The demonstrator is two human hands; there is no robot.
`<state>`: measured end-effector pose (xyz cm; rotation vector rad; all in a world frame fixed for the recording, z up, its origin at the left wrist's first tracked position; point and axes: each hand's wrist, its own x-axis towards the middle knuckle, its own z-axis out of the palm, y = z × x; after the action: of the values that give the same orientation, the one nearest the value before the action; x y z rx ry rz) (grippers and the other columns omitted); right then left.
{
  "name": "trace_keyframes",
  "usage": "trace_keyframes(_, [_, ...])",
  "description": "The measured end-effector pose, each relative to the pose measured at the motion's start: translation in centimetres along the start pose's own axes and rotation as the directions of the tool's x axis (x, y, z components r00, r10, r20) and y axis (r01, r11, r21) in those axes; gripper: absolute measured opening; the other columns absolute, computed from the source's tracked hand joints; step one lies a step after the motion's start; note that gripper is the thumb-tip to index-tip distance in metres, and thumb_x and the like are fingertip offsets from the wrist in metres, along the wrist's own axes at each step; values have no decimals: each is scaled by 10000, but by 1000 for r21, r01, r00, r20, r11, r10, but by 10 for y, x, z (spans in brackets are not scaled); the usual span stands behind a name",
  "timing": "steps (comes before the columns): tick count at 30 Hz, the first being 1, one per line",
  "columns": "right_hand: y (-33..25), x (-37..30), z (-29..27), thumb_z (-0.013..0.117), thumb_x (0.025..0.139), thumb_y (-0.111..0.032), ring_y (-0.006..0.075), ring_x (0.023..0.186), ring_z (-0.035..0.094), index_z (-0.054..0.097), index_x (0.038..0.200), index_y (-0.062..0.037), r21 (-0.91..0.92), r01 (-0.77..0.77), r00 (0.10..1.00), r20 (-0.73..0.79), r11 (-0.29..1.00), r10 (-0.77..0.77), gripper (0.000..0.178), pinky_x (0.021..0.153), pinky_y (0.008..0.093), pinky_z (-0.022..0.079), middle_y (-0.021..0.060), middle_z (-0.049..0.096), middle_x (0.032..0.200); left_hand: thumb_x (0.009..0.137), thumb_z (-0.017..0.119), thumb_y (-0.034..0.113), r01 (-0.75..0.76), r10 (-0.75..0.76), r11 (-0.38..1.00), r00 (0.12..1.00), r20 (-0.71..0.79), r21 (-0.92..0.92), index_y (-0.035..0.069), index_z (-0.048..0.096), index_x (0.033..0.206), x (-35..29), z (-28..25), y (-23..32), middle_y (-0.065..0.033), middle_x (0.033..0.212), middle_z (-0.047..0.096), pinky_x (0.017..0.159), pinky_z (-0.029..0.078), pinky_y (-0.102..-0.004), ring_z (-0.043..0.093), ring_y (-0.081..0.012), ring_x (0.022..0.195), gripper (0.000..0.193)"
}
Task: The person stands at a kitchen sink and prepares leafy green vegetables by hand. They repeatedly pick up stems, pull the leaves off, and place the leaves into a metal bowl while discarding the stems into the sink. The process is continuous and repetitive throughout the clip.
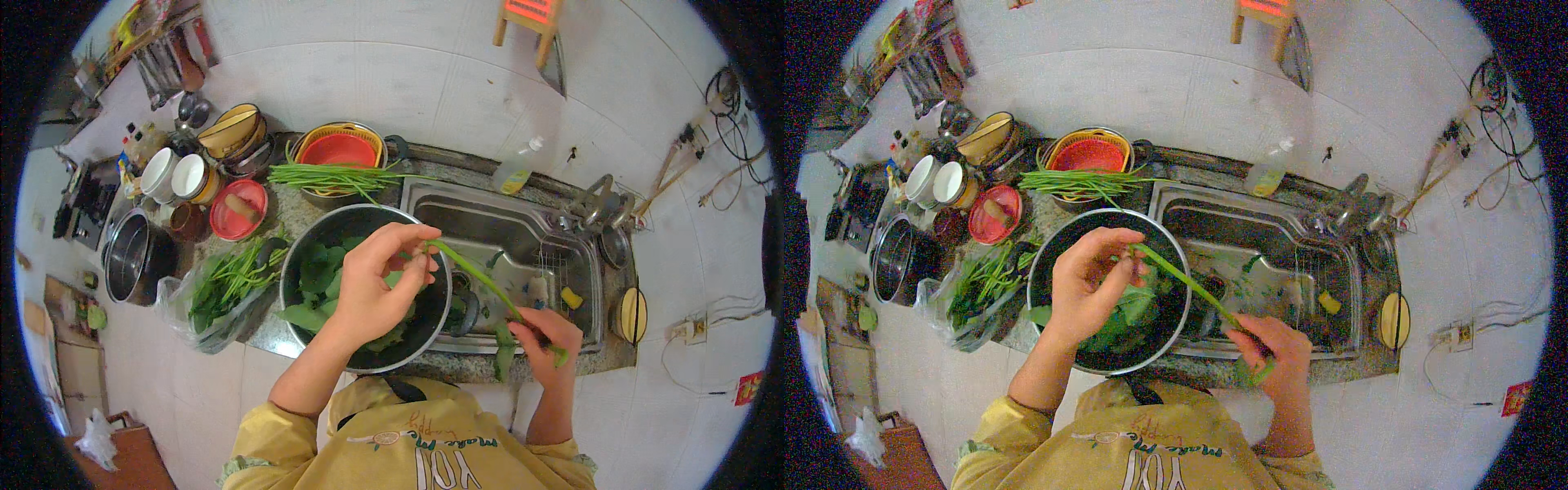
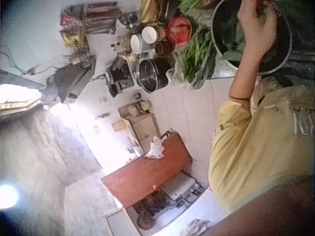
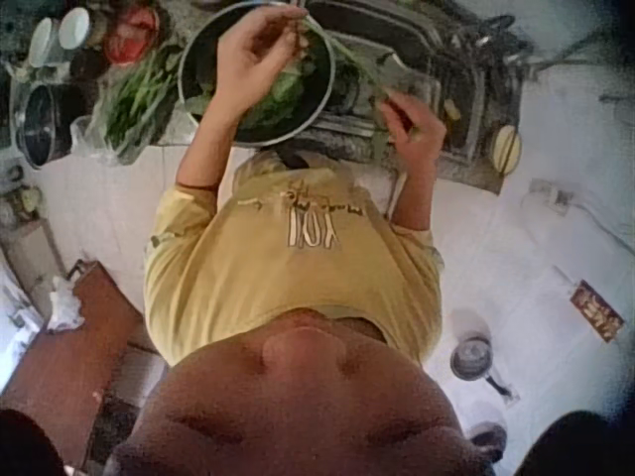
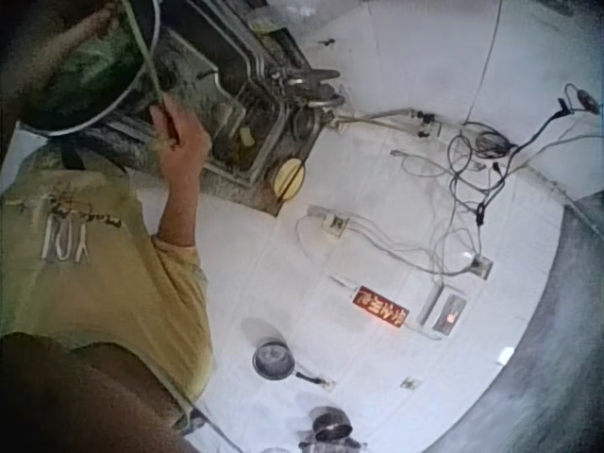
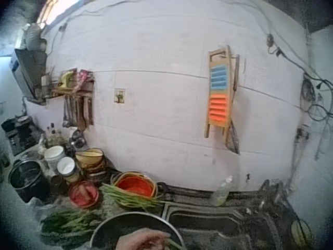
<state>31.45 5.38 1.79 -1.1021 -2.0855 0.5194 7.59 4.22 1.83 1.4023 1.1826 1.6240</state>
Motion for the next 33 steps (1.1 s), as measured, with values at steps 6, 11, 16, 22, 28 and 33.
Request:
trace_keyframes(6, [0,-5,-17,712,629,-49,161,470,507,651,869,-81,-65,-1,998,-64,998,-4,250,433,255,389,65,558,594,743,557,-31,-130,111,956,990,85,264,5,603,931,9,13,-1,-73,786,547,574,462,-225,565,-125,654,197])
trace_keyframes(11, [10,-13,-30,687,647,-19,141,478,483,646,873,-62,-98,-4,993,-117,995,-8,233,445,236,373,55,544,596,709,584,-17,-221,176,905,973,151,365,22,615,864,11,24,-5,-67,690,546,552,444,-229,549,-130,590,162])
trace_keyframes(16, [7,-12,-43,640,687,20,86,520,458,637,863,-12,-71,-71,989,-136,995,60,179,468,209,335,31,525,605,673,593,-2,-191,114,940,957,268,283,13,601,775,12,28,-9,-55,659,536,516,414,-221,519,-114,570,103])
trace_keyframes(22, [11,-14,-47,628,699,9,95,512,448,636,859,-9,-39,-107,988,-116,993,102,161,461,221,317,31,500,587,687,579,5,-13,-18,995,952,305,101,-1,595,771,9,33,-18,-14,649,529,464,376,-209,504,-71,575,86])
trace_keyframes(28, [18,-14,-49,659,690,-42,164,502,485,642,857,-36,-117,-114,989,-109,987,102,168,462,258,363,69,522,590,766,563,50,426,-331,891,844,422,-153,2,597,819,5,39,-25,1,670,534,448,386,-184,513,-59,569,79])
trace_keyframes(33, [30,-15,-49,674,694,-87,206,525,524,645,860,-51,-139,-115,989,-113,984,99,172,480,290,397,89,542,604,778,572,76,52,-110,986,920,376,159,8,619,870,7,48,-24,-23,645,542,456,401,-201,512,-82,542,123])
